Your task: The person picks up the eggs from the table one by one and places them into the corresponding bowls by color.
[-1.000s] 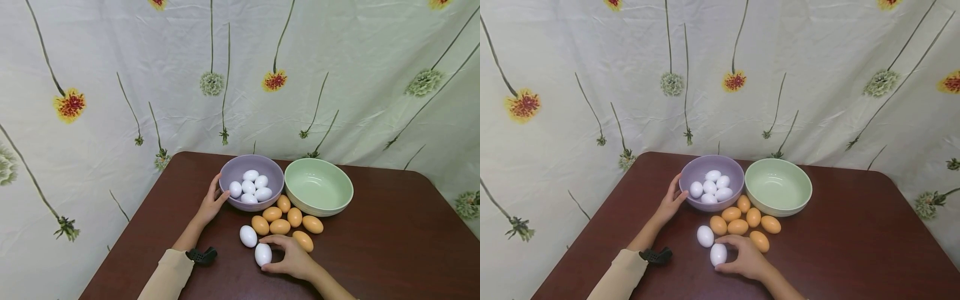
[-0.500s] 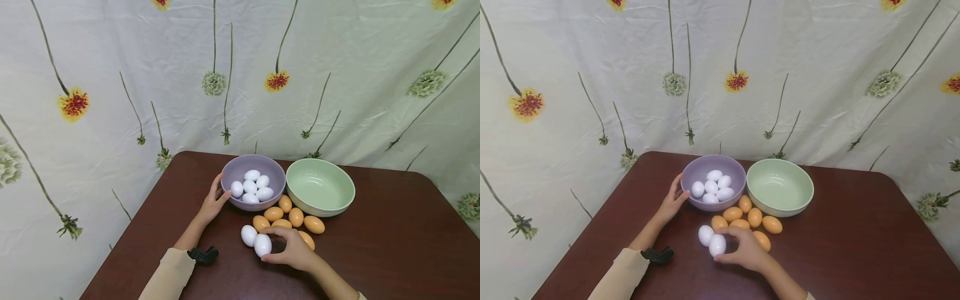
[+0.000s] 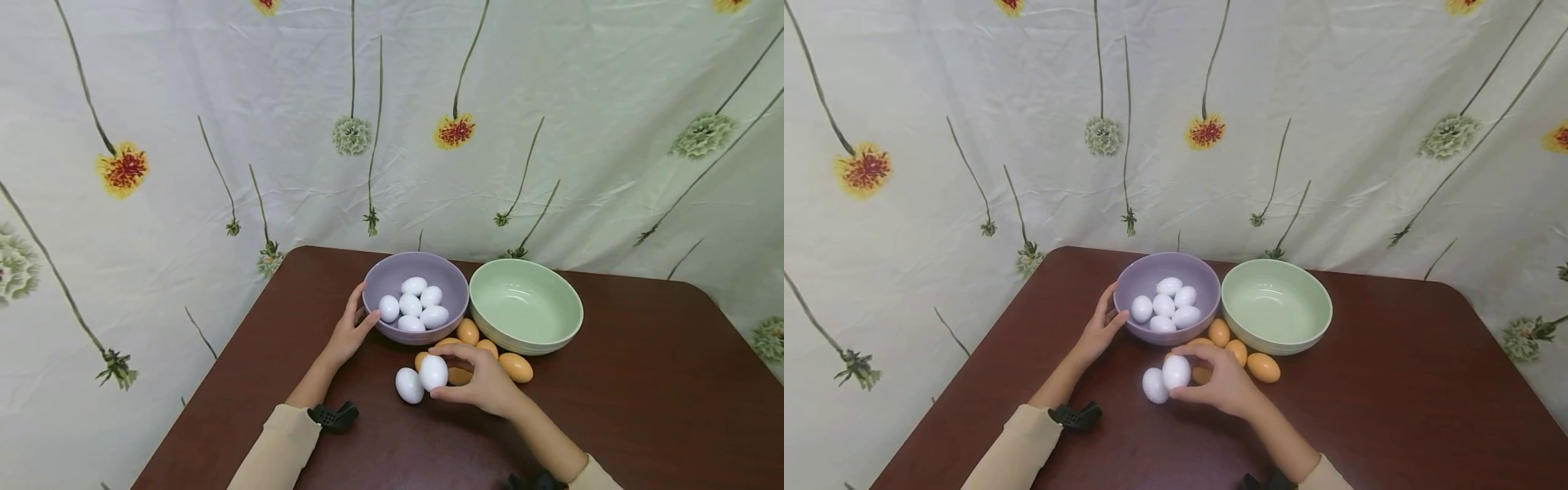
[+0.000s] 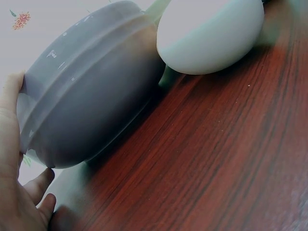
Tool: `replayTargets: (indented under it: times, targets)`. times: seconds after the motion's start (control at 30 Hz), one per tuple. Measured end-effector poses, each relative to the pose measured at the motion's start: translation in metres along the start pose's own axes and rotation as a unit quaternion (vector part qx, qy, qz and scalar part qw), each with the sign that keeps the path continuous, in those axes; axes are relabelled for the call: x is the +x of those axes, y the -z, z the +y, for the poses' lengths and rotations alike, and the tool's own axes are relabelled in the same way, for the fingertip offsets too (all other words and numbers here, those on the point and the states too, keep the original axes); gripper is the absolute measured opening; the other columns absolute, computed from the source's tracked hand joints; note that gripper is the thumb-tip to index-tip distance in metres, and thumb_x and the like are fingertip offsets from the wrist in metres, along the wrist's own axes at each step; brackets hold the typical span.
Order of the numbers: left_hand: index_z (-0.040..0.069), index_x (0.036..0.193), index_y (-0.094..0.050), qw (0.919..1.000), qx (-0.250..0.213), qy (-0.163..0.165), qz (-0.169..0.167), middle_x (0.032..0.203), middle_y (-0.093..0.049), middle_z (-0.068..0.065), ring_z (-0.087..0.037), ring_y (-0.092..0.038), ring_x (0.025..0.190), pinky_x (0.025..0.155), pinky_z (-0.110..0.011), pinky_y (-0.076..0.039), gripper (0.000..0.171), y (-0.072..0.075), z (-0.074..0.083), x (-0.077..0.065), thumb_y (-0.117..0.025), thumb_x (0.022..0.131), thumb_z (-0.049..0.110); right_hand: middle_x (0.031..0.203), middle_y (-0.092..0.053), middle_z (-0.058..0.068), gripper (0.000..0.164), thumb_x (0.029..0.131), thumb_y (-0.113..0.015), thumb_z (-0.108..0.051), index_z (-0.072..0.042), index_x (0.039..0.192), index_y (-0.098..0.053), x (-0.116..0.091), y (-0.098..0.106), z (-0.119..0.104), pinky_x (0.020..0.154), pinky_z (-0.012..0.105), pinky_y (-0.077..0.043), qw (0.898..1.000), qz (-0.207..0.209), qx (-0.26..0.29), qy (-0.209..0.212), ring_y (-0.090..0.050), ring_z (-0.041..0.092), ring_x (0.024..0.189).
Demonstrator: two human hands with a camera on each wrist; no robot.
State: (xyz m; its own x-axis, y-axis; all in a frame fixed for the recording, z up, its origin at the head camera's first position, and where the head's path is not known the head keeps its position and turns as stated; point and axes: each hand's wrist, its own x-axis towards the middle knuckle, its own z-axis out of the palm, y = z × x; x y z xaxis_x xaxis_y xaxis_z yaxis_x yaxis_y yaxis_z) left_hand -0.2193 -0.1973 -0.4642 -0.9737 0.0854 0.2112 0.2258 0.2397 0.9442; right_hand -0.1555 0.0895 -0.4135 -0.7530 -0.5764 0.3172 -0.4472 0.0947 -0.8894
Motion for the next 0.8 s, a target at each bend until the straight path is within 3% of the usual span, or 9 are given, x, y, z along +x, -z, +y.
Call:
replayTargets:
  times: [0.23,0.43,0.57,0.7,0.8]
  targets:
    - [0.021,0.156,-0.018,1.0000,0.004,0.007,0.003,0.158,-0.022,-0.015,-0.039,-0.035,0.138,0.107,-0.054,-0.032,0.071,0.001,-0.001,0.000,-0.059,0.098,0.019,0.118,-0.064,0.014,0.053,0.073,-0.085,-0.006,0.002,0.121,-0.064,0.013,0.009,-0.005,0.090,0.040,-0.051,1.000,-0.001,0.017,-0.020,-0.065,0.027,0.102]
    - [0.017,0.157,-0.016,0.9999,-0.002,0.011,-0.004,0.158,-0.020,-0.018,-0.042,-0.032,0.138,0.108,-0.055,-0.030,0.072,0.002,0.002,0.000,-0.058,0.099,0.016,0.117,-0.064,0.016,0.052,0.073,-0.084,-0.002,0.004,0.121,-0.064,0.027,0.015,-0.007,0.090,0.038,-0.051,1.000,-0.006,0.005,-0.001,-0.065,0.030,0.104]
    - [0.010,0.157,-0.014,0.9997,-0.003,0.016,-0.016,0.157,-0.019,-0.023,-0.044,-0.030,0.138,0.108,-0.057,-0.029,0.073,0.003,0.019,-0.005,-0.057,0.098,0.013,0.116,-0.066,0.012,0.051,0.073,-0.085,-0.005,0.001,0.120,-0.065,0.034,0.018,-0.007,0.093,0.038,-0.049,1.000,-0.002,-0.016,-0.007,-0.065,0.025,0.105]
    - [0.005,0.156,-0.014,0.9997,0.003,0.015,-0.018,0.156,-0.020,-0.025,-0.046,-0.031,0.137,0.107,-0.058,-0.029,0.072,0.003,0.037,-0.011,-0.057,0.098,0.012,0.115,-0.066,0.012,0.050,0.074,-0.084,-0.006,0.001,0.120,-0.065,0.041,0.020,-0.008,0.093,0.049,-0.048,1.000,-0.005,-0.007,-0.026,-0.065,0.026,0.102]
    - [0.004,0.155,-0.014,0.9998,0.004,0.014,-0.017,0.156,-0.020,-0.026,-0.046,-0.031,0.137,0.107,-0.058,-0.029,0.071,0.003,0.040,-0.012,-0.056,0.098,0.011,0.112,-0.066,0.013,0.051,0.075,-0.084,-0.005,0.002,0.121,-0.064,0.047,0.021,-0.008,0.088,0.054,-0.048,0.999,-0.006,-0.001,-0.035,-0.065,0.029,0.098]
